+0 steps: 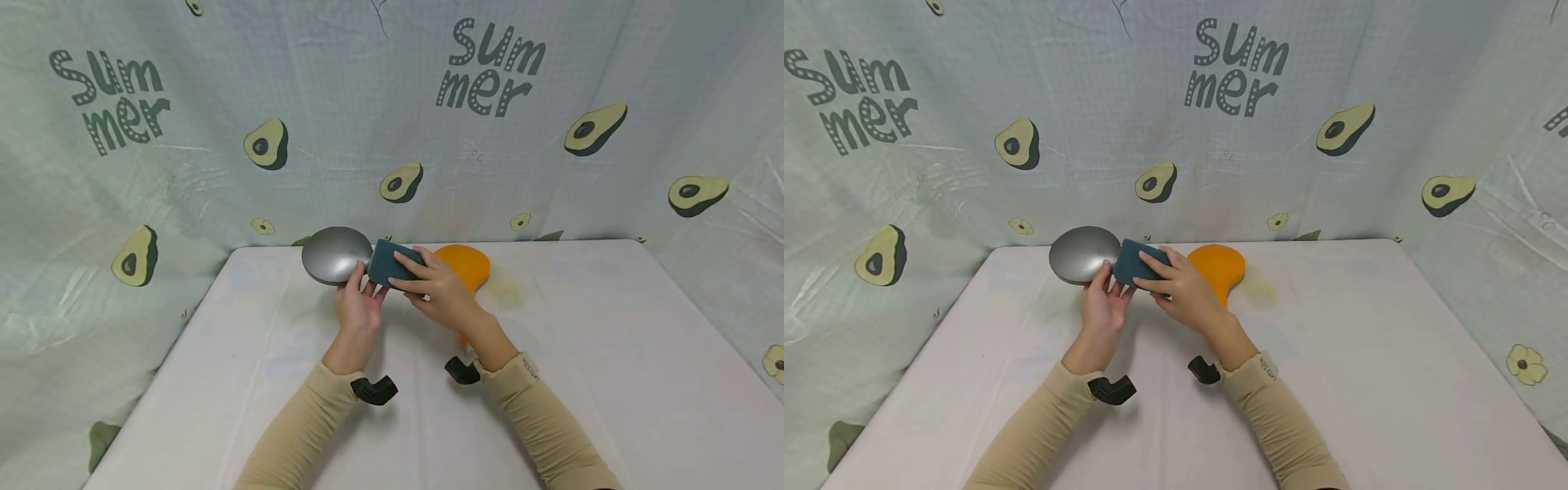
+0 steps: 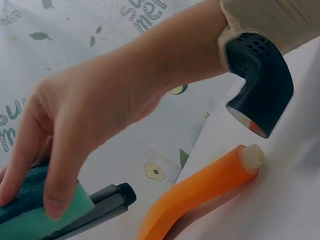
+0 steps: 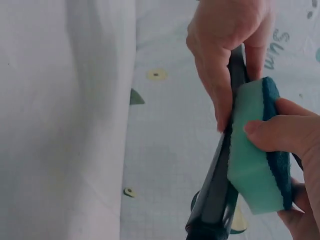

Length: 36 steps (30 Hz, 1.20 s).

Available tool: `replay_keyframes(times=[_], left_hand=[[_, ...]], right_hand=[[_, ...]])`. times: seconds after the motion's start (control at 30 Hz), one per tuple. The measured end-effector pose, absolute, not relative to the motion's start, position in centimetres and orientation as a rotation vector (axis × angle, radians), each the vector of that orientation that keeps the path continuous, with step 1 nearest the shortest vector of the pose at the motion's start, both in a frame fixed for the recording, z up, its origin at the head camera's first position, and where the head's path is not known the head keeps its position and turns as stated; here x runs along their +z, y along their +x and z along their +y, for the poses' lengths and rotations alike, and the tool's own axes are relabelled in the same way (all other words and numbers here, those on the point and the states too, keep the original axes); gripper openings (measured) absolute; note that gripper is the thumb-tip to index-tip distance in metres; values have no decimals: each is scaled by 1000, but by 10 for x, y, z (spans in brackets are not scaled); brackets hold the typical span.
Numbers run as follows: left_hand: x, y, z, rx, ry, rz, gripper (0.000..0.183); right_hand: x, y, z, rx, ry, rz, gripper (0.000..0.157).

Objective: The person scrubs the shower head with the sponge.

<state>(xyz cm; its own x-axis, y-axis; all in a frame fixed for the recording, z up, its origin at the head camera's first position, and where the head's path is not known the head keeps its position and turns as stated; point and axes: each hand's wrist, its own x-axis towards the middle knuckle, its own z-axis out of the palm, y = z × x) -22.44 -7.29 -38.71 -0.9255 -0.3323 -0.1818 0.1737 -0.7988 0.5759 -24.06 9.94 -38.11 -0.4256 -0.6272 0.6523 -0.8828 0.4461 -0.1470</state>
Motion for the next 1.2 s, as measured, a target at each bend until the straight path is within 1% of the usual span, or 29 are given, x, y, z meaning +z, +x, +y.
replay_keyframes(times=[0.13, 0.4, 0.53, 0.87, 1.1, 1.2], left_hand=[[-385, -225, -72, -2704, 361, -826, 48], [-379, -224, -79, -2714, 362, -753, 53], [-379, -224, -79, -2726, 340, -786, 52], [-387, -217, -71, -2799, 226, -979, 54], [-386, -217, -70, -2841, 195, -953, 53], [-384, -218, -73, -2843, 196, -924, 52]], right_hand=[[-380, -241, 103, 783, 1267, -2234, 39], [-370, -249, 139, 1215, 1180, -2554, 41], [-371, -251, 145, 1279, 1172, -2523, 41], [-374, -249, 133, 1365, 1263, -2365, 42], [-370, -250, 149, 1599, 1120, -2531, 42], [-370, -254, 161, 1661, 1098, -2568, 43]])
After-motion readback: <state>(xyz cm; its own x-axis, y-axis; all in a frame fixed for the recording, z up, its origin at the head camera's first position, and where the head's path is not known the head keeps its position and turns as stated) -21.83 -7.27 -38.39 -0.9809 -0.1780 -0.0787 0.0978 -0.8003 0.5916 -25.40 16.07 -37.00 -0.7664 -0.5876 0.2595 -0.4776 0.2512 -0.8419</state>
